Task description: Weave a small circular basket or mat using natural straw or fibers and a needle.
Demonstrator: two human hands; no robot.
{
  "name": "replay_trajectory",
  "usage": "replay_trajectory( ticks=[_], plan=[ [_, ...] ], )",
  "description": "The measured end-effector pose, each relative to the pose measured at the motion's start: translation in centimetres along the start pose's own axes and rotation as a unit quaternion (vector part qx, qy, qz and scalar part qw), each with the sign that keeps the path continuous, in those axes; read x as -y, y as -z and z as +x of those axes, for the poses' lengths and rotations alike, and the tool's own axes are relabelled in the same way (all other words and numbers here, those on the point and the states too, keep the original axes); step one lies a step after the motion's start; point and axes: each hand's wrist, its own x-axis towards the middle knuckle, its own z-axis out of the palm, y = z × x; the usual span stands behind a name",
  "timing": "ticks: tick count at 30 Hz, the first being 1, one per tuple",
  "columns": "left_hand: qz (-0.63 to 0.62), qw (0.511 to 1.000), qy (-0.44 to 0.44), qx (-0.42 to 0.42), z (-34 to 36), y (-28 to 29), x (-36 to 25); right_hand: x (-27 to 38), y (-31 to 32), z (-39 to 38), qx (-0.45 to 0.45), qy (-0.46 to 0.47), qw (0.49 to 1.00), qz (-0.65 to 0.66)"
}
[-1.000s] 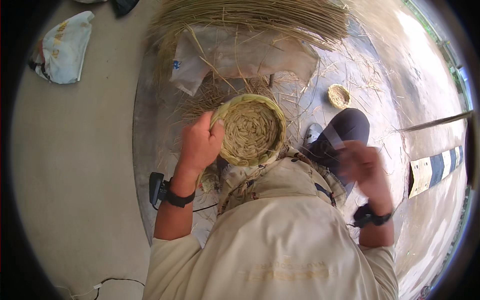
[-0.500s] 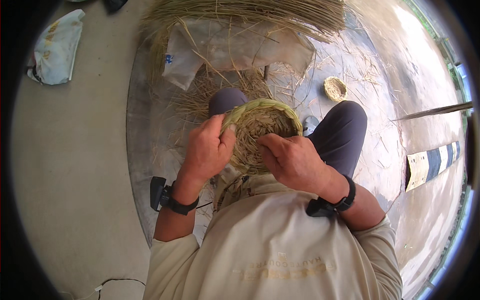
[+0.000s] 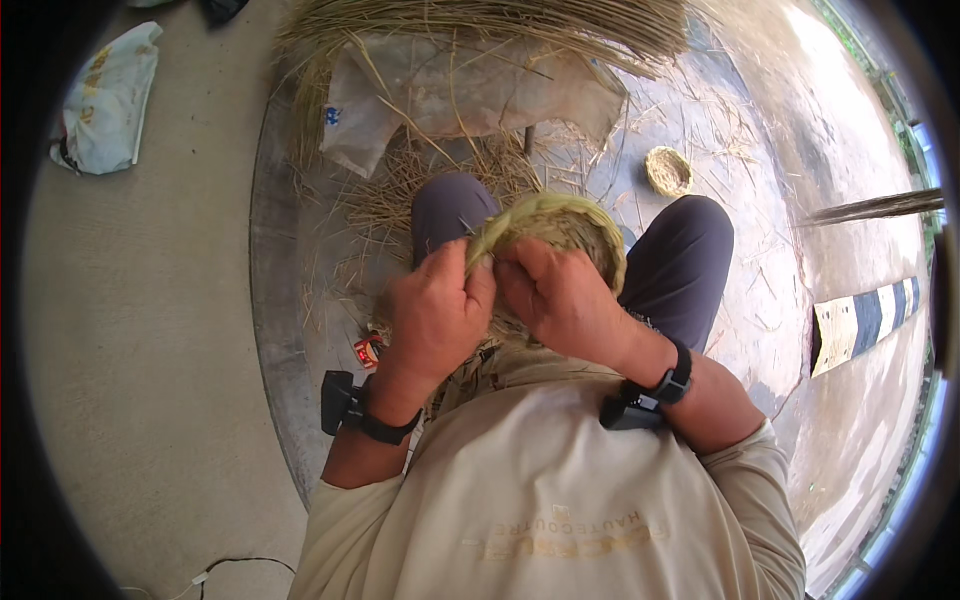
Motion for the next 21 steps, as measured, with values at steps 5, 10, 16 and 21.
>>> replay_trajectory(
  ticks=[5,10,16,21],
  plan=[
    [0.010,1.000,-0.011,-0.003,0.8,0.8,0.7,0.4,1.7,-0.3,0.086,-0.026,0.996,0.020],
    [0.064,0.996,-0.048,-0.028,1.9,1.5,1.3,0.7,2.1,-0.6,0.121,-0.034,0.992,0.023],
    [0.073,0.990,-0.115,0.032,2.2,2.0,0.3,2.0,3.3,-0.3,0.040,0.028,0.992,-0.118],
    [0.099,0.980,-0.158,0.074,2.1,1.8,-1.0,3.2,6.3,3.0,-0.046,0.109,0.981,-0.153]
  ],
)
